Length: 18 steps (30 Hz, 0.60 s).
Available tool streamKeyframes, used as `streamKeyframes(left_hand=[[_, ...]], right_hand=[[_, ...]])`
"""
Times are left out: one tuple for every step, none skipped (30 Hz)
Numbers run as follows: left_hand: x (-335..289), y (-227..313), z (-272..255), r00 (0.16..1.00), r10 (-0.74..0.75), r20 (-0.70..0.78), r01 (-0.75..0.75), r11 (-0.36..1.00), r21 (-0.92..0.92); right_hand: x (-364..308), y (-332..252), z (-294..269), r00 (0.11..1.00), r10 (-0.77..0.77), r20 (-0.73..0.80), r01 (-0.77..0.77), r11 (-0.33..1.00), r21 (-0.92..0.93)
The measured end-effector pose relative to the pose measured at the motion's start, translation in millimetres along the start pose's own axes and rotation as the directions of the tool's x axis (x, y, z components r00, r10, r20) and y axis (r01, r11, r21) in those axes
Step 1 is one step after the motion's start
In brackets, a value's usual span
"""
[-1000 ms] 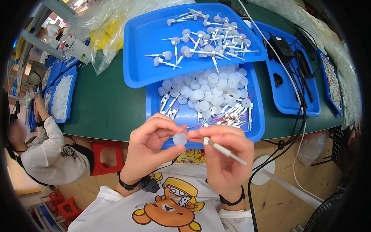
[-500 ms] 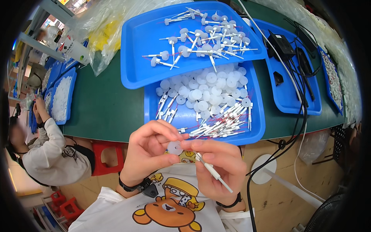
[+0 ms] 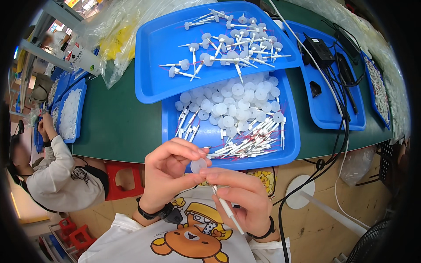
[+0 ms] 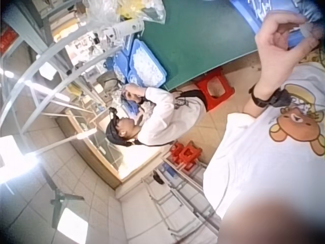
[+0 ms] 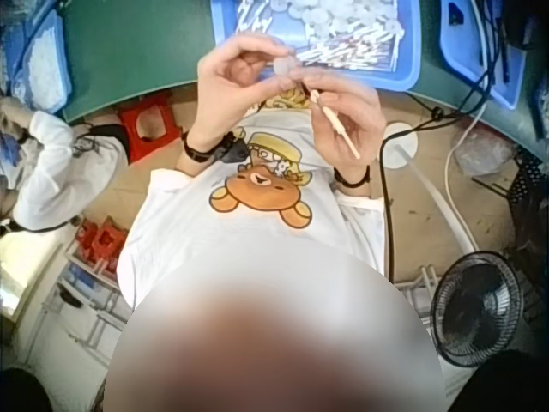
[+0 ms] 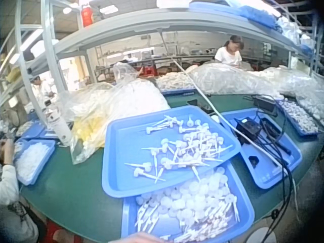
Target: The person repeatedly picks small white plastic caps and rod-like components from blue trays and presses them together by hand, placing the assembled units into a tray. The process continues throughout the clip with consistent hand movements and no tools used.
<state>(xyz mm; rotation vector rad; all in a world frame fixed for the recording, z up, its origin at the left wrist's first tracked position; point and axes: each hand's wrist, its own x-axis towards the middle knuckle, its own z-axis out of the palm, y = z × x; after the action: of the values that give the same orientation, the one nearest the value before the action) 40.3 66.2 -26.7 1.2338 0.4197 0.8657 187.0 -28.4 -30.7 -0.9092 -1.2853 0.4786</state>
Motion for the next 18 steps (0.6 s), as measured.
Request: streamKeyframes(left_hand=[[0.1, -1.4, -0.5, 1.000, 0.018, 0.011, -0.018, 1.000, -0.004], [0.3, -2.1, -0.6, 0.999, 0.035, 0.022, -0.034, 0.999, -0.008], [0.7, -1.3, -0.8, 0.998, 0.050, 0.045, -0.051, 0.999, 0.016], [1.3, 0.1, -1.3, 0.996, 0.066, 0.068, -0.068, 0.997, 0.039], [1.3, 1.0, -1.8, 0.993, 0.081, 0.091, -0.087, 0.994, 0.063], [1.1, 0.9, -1.7, 0.993, 0.083, 0.082, -0.088, 0.995, 0.055], [1.1, 0.6, -1.5, 0.994, 0.086, 0.074, -0.089, 0.995, 0.046], [1.0, 0.0, -1.2, 0.994, 0.088, 0.065, -0.091, 0.995, 0.039], [0.6, -0.1, -1.4, 0.994, 0.078, 0.072, -0.079, 0.997, 0.019], [0.0, 0.2, -1.9, 0.995, 0.067, 0.079, -0.067, 0.998, -0.001], [-0.2, 0.6, -2.1, 0.995, 0.058, 0.086, -0.056, 0.998, -0.023], [0.0, 0.5, -1.8, 0.994, 0.062, 0.091, -0.060, 0.998, -0.024], [0.2, 0.3, -1.1, 0.993, 0.067, 0.096, -0.065, 0.998, -0.026], [0.7, 0.3, -0.8, 0.992, 0.072, 0.102, -0.069, 0.997, -0.026], [0.8, 0.8, -1.4, 0.992, 0.065, 0.104, -0.065, 0.998, -0.004], [0.5, 1.6, -2.5, 0.993, 0.059, 0.105, -0.061, 0.998, 0.018], [0.0, 1.9, -3.5, 0.993, 0.052, 0.105, -0.056, 0.998, 0.039], [0.4, 2.4, -4.8, 0.992, 0.056, 0.109, -0.063, 0.996, 0.066]], right_hand=[[0.0, 0.4, -0.5, 1.000, 0.011, -0.004, -0.011, 1.000, 0.024], [0.0, 0.9, -1.6, 1.000, 0.023, -0.009, -0.022, 0.999, 0.048], [0.3, 1.4, -2.3, 0.999, 0.035, -0.013, -0.034, 0.997, 0.072], [0.9, 1.5, -1.6, 0.998, 0.054, -0.035, -0.050, 0.994, 0.100], [1.7, 1.6, 0.1, 0.996, 0.073, -0.056, -0.065, 0.989, 0.129], [2.5, 1.7, 1.2, 0.993, 0.093, -0.076, -0.080, 0.984, 0.159], [3.5, 1.2, 0.9, 0.994, 0.087, -0.065, -0.082, 0.994, 0.076], [4.6, 0.2, -0.2, 0.995, 0.082, -0.053, -0.082, 0.997, -0.007], [6.1, -0.7, -1.1, 0.996, 0.078, -0.041, -0.081, 0.993, -0.089], [8.8, -1.4, -1.4, 0.997, 0.060, -0.045, -0.066, 0.987, -0.145], [12.5, -2.4, -1.1, 0.998, 0.041, -0.046, -0.050, 0.978, -0.201], [14.3, -2.8, -0.9, 0.999, 0.023, -0.047, -0.034, 0.966, -0.256], [13.2, -3.1, -1.6, 0.997, 0.058, -0.049, -0.066, 0.976, -0.208], [11.3, -3.6, -3.3, 0.995, 0.091, -0.050, -0.098, 0.982, -0.159], [10.3, -3.7, -4.7, 0.991, 0.124, -0.050, -0.128, 0.986, -0.109], [11.5, -4.3, -5.8, 0.991, 0.127, -0.033, -0.130, 0.985, -0.111], [13.7, -5.9, -7.3, 0.991, 0.132, -0.015, -0.133, 0.985, -0.114], [15.9, -7.7, -9.2, 0.991, 0.137, 0.003, -0.136, 0.984, -0.116]])
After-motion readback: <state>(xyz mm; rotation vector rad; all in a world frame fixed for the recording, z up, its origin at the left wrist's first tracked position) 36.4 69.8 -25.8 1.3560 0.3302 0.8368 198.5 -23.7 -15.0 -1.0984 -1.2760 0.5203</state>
